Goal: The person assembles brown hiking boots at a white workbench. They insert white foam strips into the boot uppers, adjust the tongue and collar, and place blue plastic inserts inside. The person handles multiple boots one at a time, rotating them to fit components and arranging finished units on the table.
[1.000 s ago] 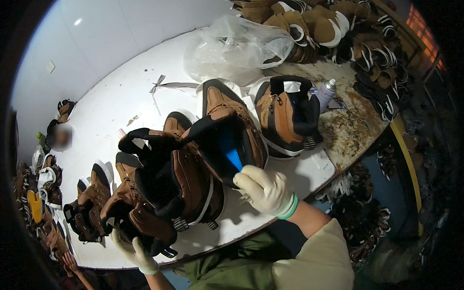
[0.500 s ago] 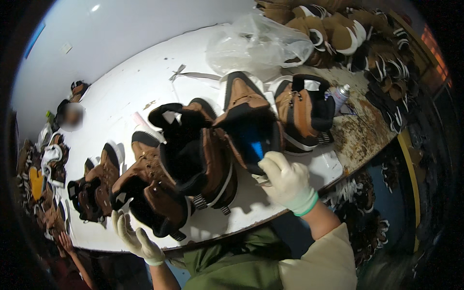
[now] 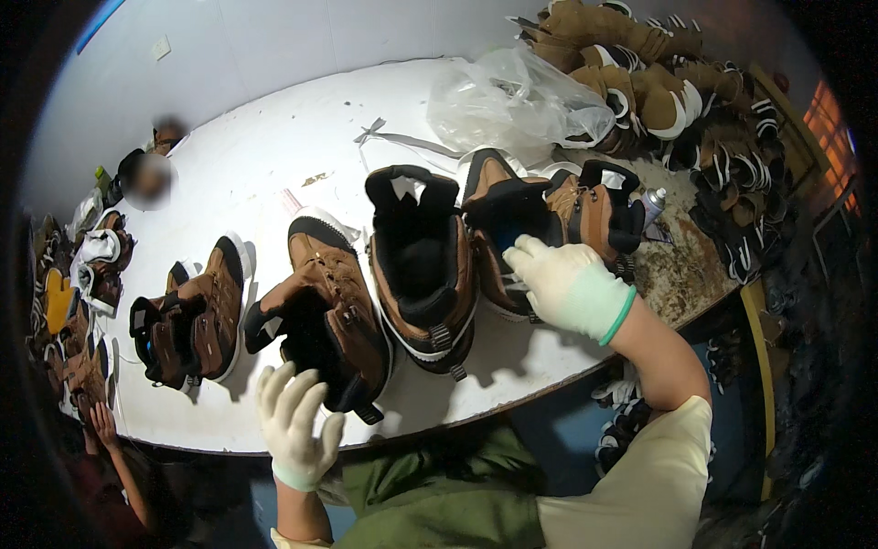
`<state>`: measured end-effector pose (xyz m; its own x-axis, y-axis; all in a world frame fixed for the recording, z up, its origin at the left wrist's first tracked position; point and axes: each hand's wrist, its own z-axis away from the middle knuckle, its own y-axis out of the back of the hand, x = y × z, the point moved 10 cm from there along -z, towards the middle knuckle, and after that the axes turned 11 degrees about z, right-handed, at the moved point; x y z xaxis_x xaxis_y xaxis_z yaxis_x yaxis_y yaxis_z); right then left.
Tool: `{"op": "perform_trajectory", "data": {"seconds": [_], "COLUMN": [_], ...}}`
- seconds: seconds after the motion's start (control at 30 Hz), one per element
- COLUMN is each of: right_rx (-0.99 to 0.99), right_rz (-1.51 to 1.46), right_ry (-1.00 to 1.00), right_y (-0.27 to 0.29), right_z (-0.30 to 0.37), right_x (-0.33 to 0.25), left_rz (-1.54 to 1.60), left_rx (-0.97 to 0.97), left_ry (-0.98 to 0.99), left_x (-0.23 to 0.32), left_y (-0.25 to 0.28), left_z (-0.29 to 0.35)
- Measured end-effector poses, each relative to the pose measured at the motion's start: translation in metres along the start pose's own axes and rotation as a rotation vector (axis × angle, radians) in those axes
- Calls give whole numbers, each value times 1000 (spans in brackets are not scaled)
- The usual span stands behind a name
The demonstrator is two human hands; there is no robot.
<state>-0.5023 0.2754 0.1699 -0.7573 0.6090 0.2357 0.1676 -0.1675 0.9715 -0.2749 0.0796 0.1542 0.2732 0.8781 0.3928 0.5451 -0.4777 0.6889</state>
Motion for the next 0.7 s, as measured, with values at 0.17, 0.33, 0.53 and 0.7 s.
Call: {"op": "perform_trajectory", "data": {"seconds": [0.17,0.33,0.53,0.7], "right_rx": [-49,-148,-191,12], "right_rz": [107,172,110,114], "right_ry": [-77,-36,-20,-5], "right_y": [-15,-17,-21,-19], "right_z": [0,-5,-8,2], "right_x": [1,-7,-5,-3], "left_rz": [79,83,32,35], "left_rx": [30,130,132,173], "left_ry": [-122,-191,-141,-120], "left_x": [18,28,21,20], "left_y": [2,26,35,40], "left_z": [13,31,46,40]}}
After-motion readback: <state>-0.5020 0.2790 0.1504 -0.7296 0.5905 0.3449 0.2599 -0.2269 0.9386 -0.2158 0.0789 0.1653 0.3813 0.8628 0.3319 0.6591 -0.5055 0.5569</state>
